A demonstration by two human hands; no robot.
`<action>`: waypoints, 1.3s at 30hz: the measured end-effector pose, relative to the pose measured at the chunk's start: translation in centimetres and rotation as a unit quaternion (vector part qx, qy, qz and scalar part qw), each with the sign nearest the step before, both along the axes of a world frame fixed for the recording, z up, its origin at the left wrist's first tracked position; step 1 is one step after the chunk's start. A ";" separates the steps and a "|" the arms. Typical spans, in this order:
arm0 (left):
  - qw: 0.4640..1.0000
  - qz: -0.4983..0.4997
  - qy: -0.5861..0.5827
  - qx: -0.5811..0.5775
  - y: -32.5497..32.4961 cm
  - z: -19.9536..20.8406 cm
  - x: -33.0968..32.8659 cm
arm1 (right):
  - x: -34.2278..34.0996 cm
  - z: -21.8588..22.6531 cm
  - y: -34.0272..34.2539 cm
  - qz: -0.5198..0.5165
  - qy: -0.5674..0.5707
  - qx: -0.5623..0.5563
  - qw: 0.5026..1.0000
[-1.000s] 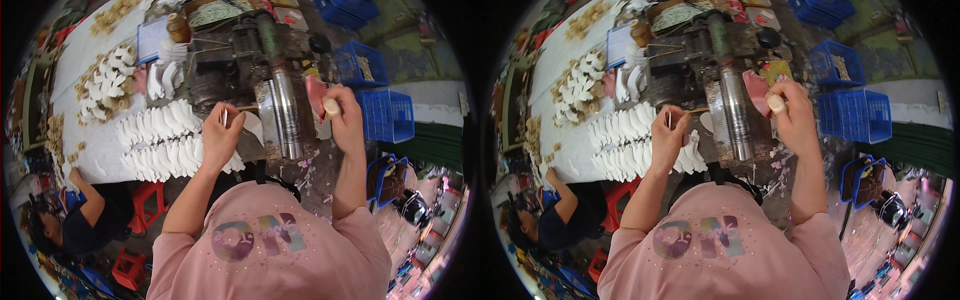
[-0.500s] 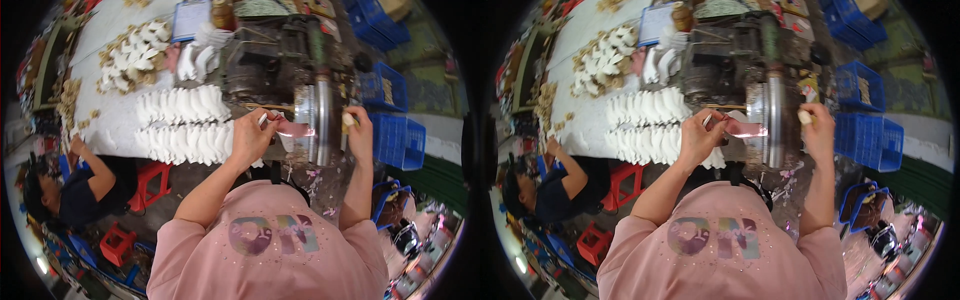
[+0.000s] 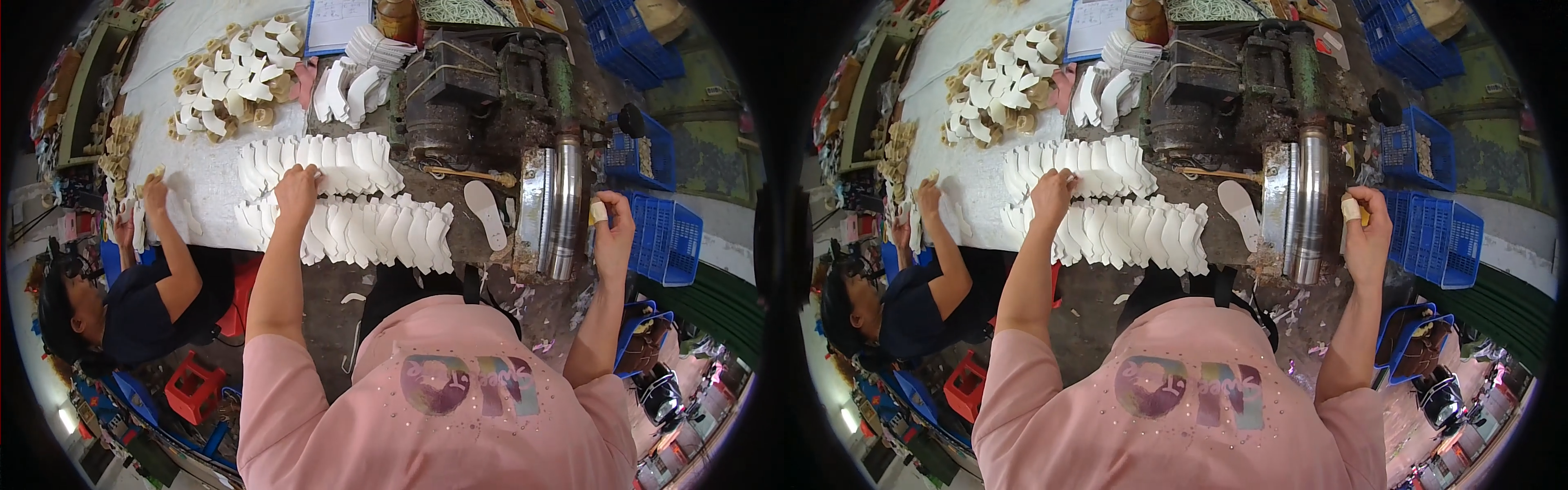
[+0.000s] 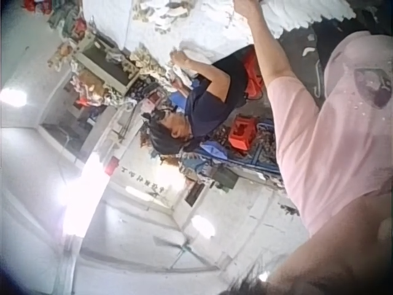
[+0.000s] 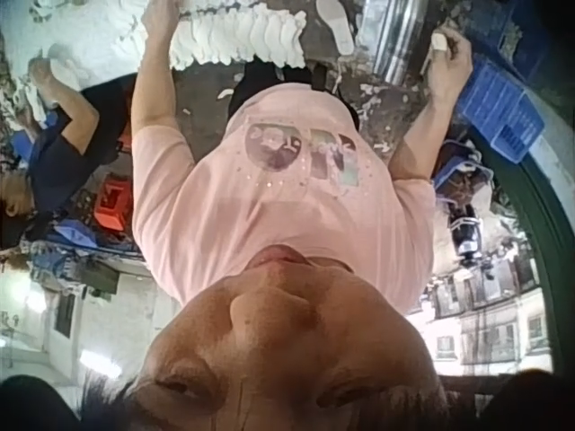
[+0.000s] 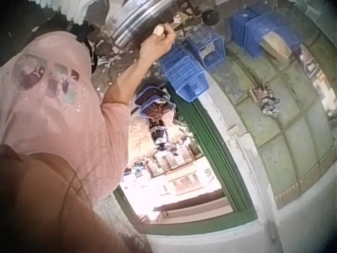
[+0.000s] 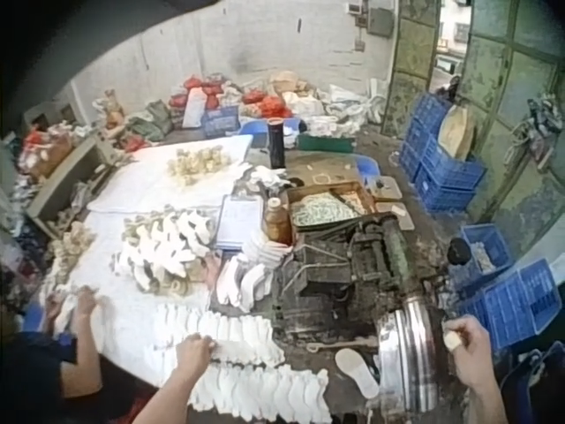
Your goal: Applying adhesive and preparing shoe components for manufacturing.
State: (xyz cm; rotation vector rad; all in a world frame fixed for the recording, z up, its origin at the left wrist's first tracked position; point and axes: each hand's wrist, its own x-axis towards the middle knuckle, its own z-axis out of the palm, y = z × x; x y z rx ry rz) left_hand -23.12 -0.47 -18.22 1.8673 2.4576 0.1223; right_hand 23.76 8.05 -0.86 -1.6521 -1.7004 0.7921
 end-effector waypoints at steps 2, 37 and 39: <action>0.998 -0.012 -0.016 -0.065 0.4 1.3 0.7 | 0.2 0.0 -0.1 -0.009 0.004 0.002 1.000; 0.857 -0.094 -0.496 0.105 3.2 14.8 27.4 | 2.2 3.0 2.1 0.230 -0.169 -0.073 0.956; 0.861 -0.091 -0.484 0.128 3.7 14.2 27.7 | 0.9 2.4 1.7 0.229 -0.172 -0.040 0.957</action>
